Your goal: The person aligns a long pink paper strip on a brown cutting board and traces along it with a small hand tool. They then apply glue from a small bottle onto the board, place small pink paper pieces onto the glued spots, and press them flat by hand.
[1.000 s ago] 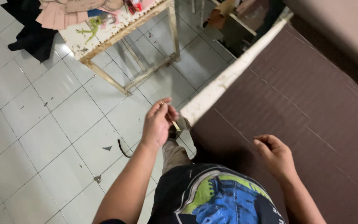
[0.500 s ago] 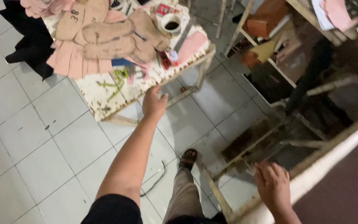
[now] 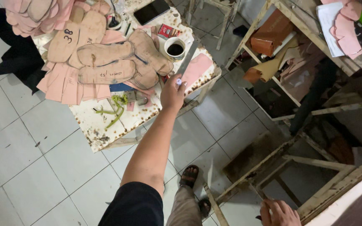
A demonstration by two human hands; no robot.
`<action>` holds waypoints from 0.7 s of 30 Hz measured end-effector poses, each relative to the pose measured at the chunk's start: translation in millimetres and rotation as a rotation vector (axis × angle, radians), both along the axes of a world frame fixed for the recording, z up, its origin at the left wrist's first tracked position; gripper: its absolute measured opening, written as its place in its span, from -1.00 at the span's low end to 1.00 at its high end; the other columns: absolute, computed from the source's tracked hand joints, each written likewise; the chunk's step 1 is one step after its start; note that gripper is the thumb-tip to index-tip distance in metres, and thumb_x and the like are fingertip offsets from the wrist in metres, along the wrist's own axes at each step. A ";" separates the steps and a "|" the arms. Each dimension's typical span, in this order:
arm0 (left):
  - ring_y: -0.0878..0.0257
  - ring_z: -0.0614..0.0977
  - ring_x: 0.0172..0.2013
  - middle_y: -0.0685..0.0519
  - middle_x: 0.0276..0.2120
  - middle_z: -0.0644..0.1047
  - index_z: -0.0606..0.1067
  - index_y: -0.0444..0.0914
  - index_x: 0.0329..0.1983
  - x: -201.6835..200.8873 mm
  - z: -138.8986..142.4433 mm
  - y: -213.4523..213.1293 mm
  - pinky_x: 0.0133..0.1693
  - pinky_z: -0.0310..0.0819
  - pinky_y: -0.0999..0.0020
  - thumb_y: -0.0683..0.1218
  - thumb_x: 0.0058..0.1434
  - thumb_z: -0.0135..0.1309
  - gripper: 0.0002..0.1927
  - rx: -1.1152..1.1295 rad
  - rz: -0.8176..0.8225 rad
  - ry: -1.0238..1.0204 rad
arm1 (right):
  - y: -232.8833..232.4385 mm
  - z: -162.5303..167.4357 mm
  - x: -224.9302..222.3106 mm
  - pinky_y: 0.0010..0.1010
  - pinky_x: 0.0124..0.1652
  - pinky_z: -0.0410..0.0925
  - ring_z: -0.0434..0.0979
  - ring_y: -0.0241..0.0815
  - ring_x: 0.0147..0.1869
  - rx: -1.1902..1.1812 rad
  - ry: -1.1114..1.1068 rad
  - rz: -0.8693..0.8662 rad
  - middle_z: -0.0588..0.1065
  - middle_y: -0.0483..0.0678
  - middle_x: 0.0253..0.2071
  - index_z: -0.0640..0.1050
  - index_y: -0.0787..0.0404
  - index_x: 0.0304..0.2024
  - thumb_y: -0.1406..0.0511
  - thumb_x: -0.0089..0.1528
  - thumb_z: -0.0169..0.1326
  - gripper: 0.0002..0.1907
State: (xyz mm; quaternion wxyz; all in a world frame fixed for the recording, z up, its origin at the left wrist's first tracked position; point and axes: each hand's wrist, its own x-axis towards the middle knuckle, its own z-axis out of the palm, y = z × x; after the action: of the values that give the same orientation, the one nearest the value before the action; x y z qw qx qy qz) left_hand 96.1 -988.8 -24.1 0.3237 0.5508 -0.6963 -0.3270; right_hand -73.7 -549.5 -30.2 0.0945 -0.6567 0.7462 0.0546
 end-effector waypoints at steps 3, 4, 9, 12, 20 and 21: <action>-0.01 0.68 -0.06 -0.06 -0.07 0.64 0.55 -0.17 0.08 -0.2 -6.8 0.6 -0.07 0.52 0.15 0.06 0.26 0.19 -0.62 0.035 0.026 -0.007 | 3.2 -1.6 1.4 -0.11 -0.17 0.49 0.62 -0.09 -0.12 -0.013 0.005 -0.015 0.56 -0.06 -0.17 0.62 0.02 -0.19 0.22 0.20 0.09 -0.83; -0.02 0.68 -0.08 -0.06 -0.09 0.64 0.56 -0.18 0.07 1.9 -7.9 3.6 -0.09 0.52 0.15 0.06 0.26 0.19 -0.63 0.011 0.030 -0.013 | 4.9 -1.9 3.1 -0.13 -0.18 0.49 0.62 -0.08 -0.16 -0.008 0.002 -0.023 0.56 -0.04 -0.19 0.62 0.05 -0.18 0.23 0.21 0.08 -0.82; 0.12 0.64 -0.26 -0.05 -0.23 0.64 0.56 -0.15 0.15 15.3 -6.5 51.7 -0.21 0.53 0.25 0.06 0.21 0.23 -0.55 0.102 -0.105 0.046 | 14.8 0.2 13.7 -0.20 -0.08 0.43 0.59 -0.12 -0.23 -0.055 -0.163 -0.489 0.53 -0.11 -0.36 0.65 0.07 -0.24 0.18 0.24 0.13 -0.84; 0.30 0.57 -0.39 0.03 -0.29 0.62 0.56 -0.18 0.14 30.4 1.9 113.1 -0.31 0.49 0.34 0.06 0.19 0.26 -0.53 0.190 -0.283 0.011 | 17.1 3.0 21.1 -0.18 -0.07 0.41 0.58 -0.09 -0.19 -0.191 -0.174 -0.461 0.53 -0.10 -0.33 0.62 0.11 -0.28 0.21 0.21 0.16 -0.86; 0.16 0.69 -0.20 -0.04 -0.07 0.62 0.59 -0.25 0.04 41.6 38.3 329.2 -0.15 0.62 0.32 0.00 0.24 0.28 -0.63 0.204 -0.663 0.268 | 66.7 29.7 40.7 -0.13 0.05 0.35 0.46 0.10 0.14 -0.414 -0.605 -0.282 0.47 0.09 0.08 0.52 0.21 0.10 0.28 0.01 0.28 -0.43; 0.16 0.70 -0.17 -0.04 -0.03 0.60 0.59 -0.23 0.05 37.5 42.5 351.6 -0.13 0.63 0.32 0.03 0.25 0.27 -0.63 0.199 -0.725 0.298 | 80.3 31.9 45.5 -0.14 0.06 0.33 0.42 0.11 0.19 -0.390 -0.706 -0.276 0.44 0.11 0.13 0.49 0.23 0.13 0.29 0.01 0.32 -0.37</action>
State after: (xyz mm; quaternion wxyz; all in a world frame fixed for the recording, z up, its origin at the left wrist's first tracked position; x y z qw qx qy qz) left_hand 133.7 -637.3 18.4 0.2297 0.2446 -0.7560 -0.5620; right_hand -28.3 -469.1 1.7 0.2248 -0.5348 0.7451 -0.3290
